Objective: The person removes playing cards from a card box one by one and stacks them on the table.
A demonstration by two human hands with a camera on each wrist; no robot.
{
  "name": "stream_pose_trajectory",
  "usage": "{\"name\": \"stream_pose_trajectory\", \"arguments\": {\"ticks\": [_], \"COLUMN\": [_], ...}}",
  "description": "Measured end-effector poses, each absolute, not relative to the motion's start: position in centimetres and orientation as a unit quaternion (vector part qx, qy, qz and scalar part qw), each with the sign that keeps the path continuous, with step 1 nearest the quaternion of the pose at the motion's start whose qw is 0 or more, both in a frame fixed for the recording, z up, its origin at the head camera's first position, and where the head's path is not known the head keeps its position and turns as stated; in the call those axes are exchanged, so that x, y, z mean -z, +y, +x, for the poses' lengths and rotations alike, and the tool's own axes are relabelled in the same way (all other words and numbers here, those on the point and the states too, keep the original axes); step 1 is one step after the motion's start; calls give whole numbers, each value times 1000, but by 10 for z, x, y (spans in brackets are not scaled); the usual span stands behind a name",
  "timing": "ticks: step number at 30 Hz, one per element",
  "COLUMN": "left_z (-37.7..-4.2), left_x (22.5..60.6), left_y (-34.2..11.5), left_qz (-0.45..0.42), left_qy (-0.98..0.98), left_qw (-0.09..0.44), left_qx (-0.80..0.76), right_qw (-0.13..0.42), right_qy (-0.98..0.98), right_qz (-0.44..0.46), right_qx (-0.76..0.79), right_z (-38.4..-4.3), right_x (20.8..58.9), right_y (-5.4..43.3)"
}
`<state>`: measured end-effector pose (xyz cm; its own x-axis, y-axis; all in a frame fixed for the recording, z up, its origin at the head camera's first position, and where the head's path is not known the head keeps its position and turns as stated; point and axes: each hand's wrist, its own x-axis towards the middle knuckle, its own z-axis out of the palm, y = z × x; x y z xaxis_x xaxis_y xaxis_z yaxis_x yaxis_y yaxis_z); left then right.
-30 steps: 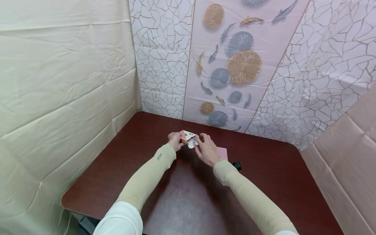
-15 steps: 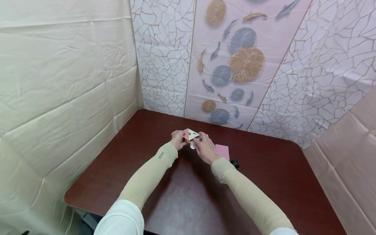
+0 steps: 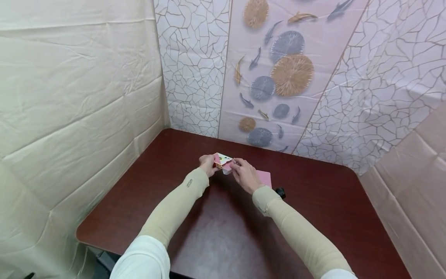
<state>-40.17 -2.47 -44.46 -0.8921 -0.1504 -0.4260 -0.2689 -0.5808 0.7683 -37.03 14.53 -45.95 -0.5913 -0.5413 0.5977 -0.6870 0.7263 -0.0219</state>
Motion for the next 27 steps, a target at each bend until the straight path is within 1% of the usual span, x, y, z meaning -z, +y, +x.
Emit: {"name": "stream_pose_trajectory", "arguments": {"ticks": [3,9,12,17,21,24,27], "left_z": [-401,-398,-398,-402,-400,-399,-401], "left_x": [444,445,446,450,455,455,454], "left_y": [-26,-25,-26,-29,-32,-30,-27], "left_qz": [-229,-231,-233,-237,-249,-252,-251], "left_qy": [458,468,467,461,460,457,451], "left_qw": [29,40,37,22,26,30,30], "left_qx": [-859,-852,-852,-855,-852,-853,-856], "right_qw": [282,249,237,221,208,206,207], "right_qy": [-884,-904,-910,-914,-916,-927,-944], "right_qz": [345,306,301,326,339,311,250], "right_qx": [-143,-163,-158,-96,-48,-47,-64], "right_z": [-369,-366,-365,-366,-367,-369,-372], "right_x": [457,455,457,460,466,472,478], "right_y": [144,142,144,156,170,185,201]}}
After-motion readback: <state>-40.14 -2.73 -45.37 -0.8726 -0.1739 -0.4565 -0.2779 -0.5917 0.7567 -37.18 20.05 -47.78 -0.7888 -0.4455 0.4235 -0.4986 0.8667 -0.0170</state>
